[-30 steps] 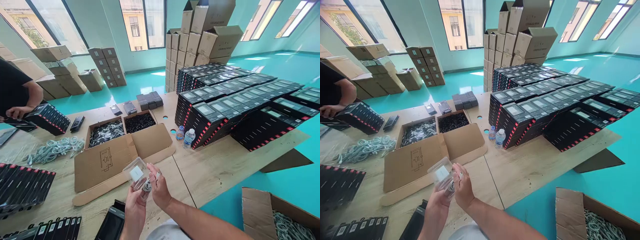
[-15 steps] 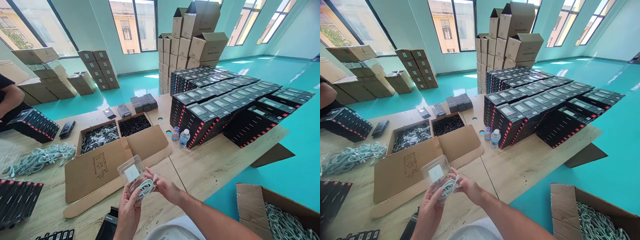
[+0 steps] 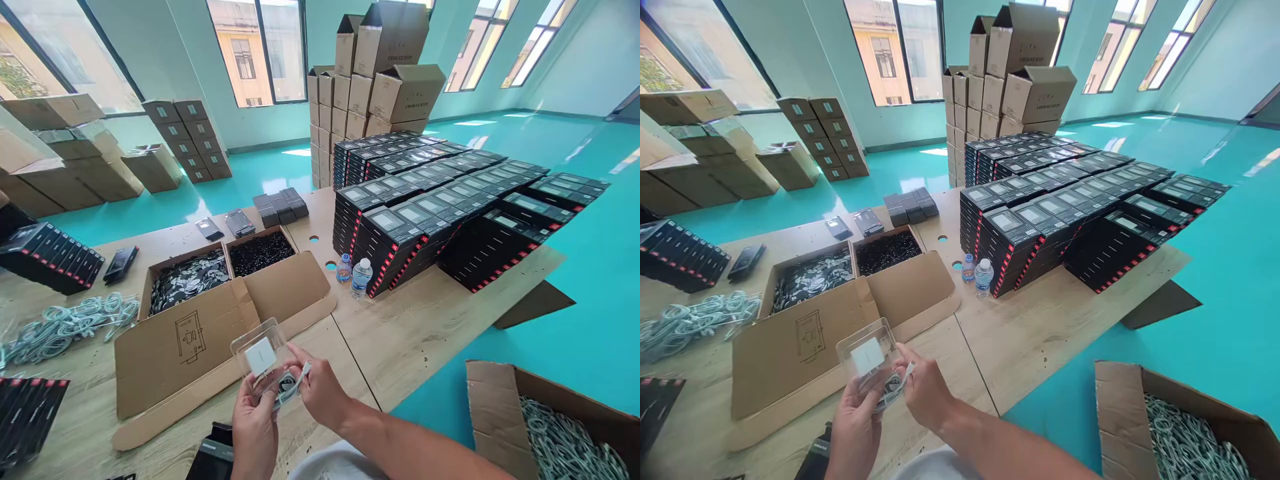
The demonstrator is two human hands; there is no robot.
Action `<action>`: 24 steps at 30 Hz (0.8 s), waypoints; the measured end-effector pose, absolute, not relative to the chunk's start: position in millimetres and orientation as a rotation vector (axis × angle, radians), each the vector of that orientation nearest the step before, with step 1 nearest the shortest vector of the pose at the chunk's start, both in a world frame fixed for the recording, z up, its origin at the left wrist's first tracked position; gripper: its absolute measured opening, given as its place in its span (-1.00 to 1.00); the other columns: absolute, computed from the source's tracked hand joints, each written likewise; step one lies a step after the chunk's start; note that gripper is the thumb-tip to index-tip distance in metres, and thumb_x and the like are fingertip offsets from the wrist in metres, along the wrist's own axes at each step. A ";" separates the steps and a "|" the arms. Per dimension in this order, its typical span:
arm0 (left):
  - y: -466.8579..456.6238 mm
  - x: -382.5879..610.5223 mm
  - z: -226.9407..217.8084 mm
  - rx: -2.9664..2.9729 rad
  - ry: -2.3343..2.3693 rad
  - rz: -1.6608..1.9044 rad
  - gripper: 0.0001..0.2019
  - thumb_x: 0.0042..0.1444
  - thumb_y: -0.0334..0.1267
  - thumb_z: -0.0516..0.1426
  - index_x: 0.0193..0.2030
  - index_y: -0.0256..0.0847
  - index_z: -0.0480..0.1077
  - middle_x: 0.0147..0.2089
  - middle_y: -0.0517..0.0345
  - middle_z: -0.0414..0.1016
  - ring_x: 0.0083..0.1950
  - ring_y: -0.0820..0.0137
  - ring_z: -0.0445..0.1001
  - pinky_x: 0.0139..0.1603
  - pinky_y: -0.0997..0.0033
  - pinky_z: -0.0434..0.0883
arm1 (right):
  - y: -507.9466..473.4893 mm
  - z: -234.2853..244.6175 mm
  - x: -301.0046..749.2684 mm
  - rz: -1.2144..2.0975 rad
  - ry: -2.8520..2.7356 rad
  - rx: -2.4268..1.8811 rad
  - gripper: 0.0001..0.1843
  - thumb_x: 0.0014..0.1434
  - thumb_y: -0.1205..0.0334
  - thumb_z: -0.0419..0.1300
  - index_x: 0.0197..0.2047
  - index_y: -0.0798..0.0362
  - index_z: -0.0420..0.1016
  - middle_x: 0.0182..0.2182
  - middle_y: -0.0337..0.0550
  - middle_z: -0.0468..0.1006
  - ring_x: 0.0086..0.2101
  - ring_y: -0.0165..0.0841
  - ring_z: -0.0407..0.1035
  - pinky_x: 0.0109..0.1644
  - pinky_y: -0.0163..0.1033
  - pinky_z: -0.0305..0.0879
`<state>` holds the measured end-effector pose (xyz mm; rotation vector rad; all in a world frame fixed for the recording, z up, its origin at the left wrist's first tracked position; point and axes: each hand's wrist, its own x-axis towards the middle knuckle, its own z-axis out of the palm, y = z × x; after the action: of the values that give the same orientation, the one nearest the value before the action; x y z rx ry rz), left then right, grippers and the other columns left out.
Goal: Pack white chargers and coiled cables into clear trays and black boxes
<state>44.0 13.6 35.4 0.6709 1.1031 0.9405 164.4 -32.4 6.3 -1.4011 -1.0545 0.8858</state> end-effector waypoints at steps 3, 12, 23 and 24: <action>13.9 49.4 32.5 0.659 1.166 0.980 -0.40 -0.47 -0.15 0.54 -0.20 -0.20 0.51 -0.27 0.08 0.72 -0.17 0.25 0.66 -0.15 0.40 0.54 | -29.7 0.8 157.7 0.734 -1.196 -1.473 -0.46 0.37 0.28 0.01 0.39 -0.01 0.29 -0.10 -0.03 0.71 -0.17 -0.21 0.61 -0.08 -0.17 0.49; 25.3 26.1 32.5 0.666 1.193 0.927 -0.44 -0.39 -0.17 0.52 -0.15 -0.15 0.57 -0.19 0.10 0.73 -0.11 0.31 0.65 -0.15 0.49 0.54 | -4.4 31.0 253.9 0.321 -1.872 -1.706 -0.58 0.45 0.08 0.03 0.26 0.03 0.42 0.06 0.00 0.63 0.06 -0.24 0.46 0.16 -0.18 0.34; -18.0 19.8 -1.6 0.384 1.285 0.904 -0.50 -0.40 -0.19 0.54 -0.21 -0.09 0.64 -0.20 0.20 0.75 -0.12 0.33 0.66 -0.13 0.54 0.58 | 71.4 45.6 426.6 0.050 -1.759 -2.673 -0.63 0.43 0.18 0.10 0.18 0.24 0.40 0.09 0.23 0.49 0.08 -0.08 0.38 0.11 -0.02 0.36; -21.6 18.8 -8.5 0.377 1.277 0.905 -0.51 -0.37 -0.18 0.54 -0.18 -0.07 0.64 -0.19 0.21 0.75 -0.10 0.32 0.67 -0.13 0.54 0.59 | 81.0 43.6 429.5 0.084 -1.761 -2.700 -0.62 0.42 0.15 0.13 0.18 0.21 0.41 0.09 0.17 0.49 0.06 -0.11 0.41 0.10 -0.01 0.39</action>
<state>18.8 -21.6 -8.5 0.3769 1.2775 0.9047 429.5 81.0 43.6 -2.6998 -1.7611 0.0842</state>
